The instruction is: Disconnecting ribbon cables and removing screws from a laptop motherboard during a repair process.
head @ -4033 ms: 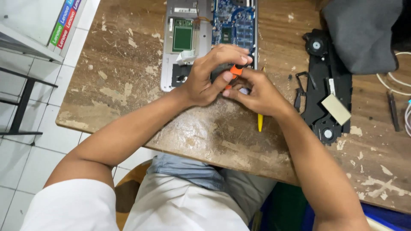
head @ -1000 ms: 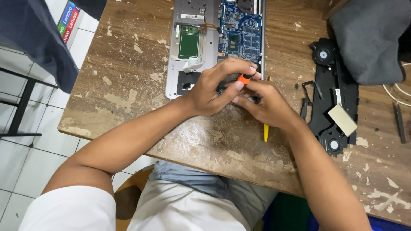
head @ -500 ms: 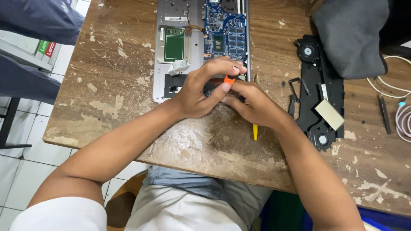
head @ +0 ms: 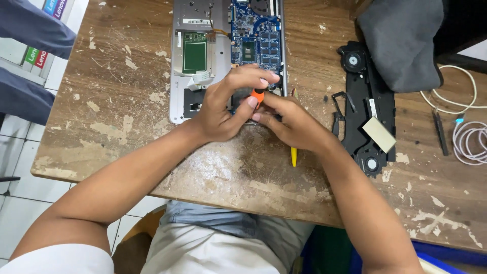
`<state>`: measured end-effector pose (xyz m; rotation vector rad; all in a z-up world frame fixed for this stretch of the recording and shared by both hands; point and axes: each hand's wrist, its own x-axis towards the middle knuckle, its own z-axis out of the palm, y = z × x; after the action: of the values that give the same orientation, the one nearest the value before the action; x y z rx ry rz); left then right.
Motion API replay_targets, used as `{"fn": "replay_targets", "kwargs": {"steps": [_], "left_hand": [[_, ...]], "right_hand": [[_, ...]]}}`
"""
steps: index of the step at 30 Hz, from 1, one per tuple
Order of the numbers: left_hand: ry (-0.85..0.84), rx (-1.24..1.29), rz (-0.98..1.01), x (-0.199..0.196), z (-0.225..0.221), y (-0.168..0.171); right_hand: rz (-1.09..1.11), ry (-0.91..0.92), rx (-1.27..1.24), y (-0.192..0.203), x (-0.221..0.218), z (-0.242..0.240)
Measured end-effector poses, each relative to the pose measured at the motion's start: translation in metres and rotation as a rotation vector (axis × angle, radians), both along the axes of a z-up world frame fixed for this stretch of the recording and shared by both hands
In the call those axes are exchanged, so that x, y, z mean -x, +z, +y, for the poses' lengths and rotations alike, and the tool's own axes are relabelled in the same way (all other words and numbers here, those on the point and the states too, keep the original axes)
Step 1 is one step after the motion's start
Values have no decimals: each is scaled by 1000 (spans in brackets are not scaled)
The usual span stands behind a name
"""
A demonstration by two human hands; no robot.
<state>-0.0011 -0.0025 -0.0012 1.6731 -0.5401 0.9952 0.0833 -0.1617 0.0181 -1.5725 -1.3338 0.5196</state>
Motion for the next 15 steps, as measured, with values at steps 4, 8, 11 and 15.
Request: {"fn": "replay_targets", "kwargs": {"steps": [4,8,11,15], "left_hand": [[32,-21,-17,0,2,-5],[75,-29,-57,-2,4,-10],[94,-43,-45,-2,5,-13],[72,-48,-16,3,3,-5]], "right_hand": [[70,24,-54,-14,-4,-1],[-78,-67,-96,-17,-1,2],[-105,-83,-115,-10,0,6],[-53,25,-80,8,5,6]]}}
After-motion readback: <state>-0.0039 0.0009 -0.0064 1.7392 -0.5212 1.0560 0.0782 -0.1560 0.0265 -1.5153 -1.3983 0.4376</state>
